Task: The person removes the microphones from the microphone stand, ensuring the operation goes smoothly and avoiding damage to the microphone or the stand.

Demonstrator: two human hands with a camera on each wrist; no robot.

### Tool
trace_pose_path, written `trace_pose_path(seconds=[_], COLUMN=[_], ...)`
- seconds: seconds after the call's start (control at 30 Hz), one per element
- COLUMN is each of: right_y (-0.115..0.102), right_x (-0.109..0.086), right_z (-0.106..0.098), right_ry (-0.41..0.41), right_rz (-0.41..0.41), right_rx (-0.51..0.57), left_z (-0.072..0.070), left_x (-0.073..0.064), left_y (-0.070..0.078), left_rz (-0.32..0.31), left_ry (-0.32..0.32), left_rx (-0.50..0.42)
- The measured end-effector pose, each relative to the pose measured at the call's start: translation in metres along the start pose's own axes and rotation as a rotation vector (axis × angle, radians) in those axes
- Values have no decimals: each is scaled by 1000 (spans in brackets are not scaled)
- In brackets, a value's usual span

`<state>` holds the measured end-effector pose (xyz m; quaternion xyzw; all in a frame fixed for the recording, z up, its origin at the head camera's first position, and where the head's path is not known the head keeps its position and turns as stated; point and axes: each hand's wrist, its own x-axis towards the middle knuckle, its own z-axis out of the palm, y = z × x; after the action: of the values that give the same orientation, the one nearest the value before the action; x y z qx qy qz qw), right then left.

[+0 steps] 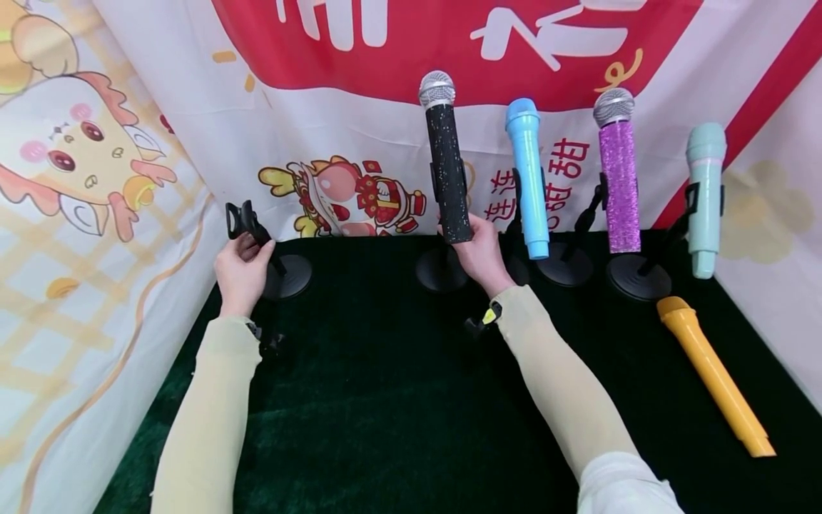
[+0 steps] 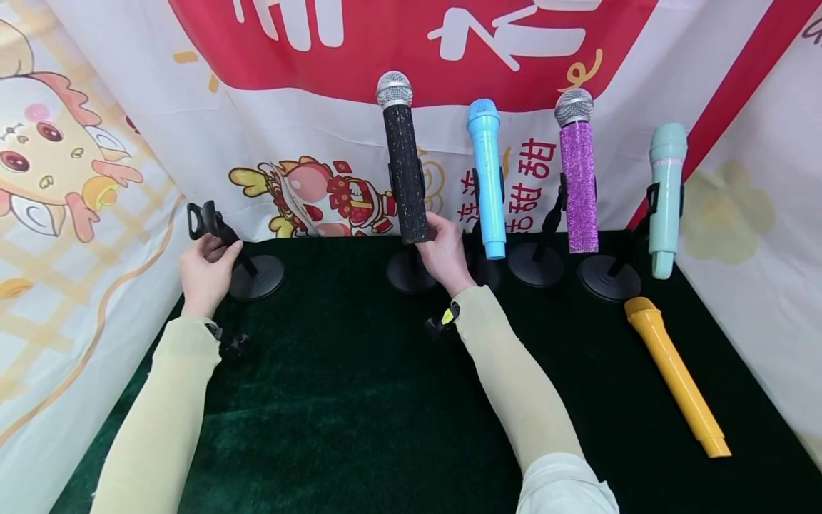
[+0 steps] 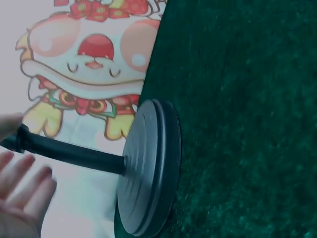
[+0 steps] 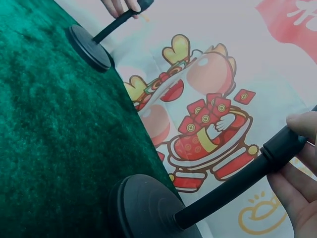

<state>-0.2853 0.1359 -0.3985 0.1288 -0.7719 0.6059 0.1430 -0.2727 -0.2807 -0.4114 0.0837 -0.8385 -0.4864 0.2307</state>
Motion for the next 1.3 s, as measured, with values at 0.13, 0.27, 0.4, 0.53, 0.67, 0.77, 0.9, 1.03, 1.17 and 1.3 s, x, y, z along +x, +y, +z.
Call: trace_pose_path(seconds=[0.13, 0.27, 0.4, 0.53, 0.67, 0.77, 0.9, 1.03, 1.17, 1.3], right_y=[-3, -16, -40, -54, -63, -66, -54, -46, -47, -46], right_x=[-6, -15, -29, -39, -47, -53, -59, -69, -81, -89], right_z=[0, -2, -6, -10, -12, -13, -12, -11, -8, -7], right_ry=[10, 19, 27, 31, 38, 16, -43, -103, -168, -210], right_rz=[-32, -86, -123, -134, -136, -139, -168, -208, -245, -273], right_rx=[-3, 4, 13, 14, -10, -28, -22, -1, 22, 21], left_z=[-3, -5, -2, 5, 14, 20, 26, 33, 41, 49], left_x=[-16, -40, -62, -79, -96, -111, -130, -141, -148, -152], left_y=[7, 16, 23, 30, 42, 59, 80, 90, 94, 96], left_rz=[-26, -17, 65, 156, 224, 261, 307, 318, 302, 297], left_ry=[80, 171, 250, 288, 260, 200, 64, -94, -222, -313], left_rx=[-29, -61, -122, -176, -196, -221, -261, -254, -243, -230])
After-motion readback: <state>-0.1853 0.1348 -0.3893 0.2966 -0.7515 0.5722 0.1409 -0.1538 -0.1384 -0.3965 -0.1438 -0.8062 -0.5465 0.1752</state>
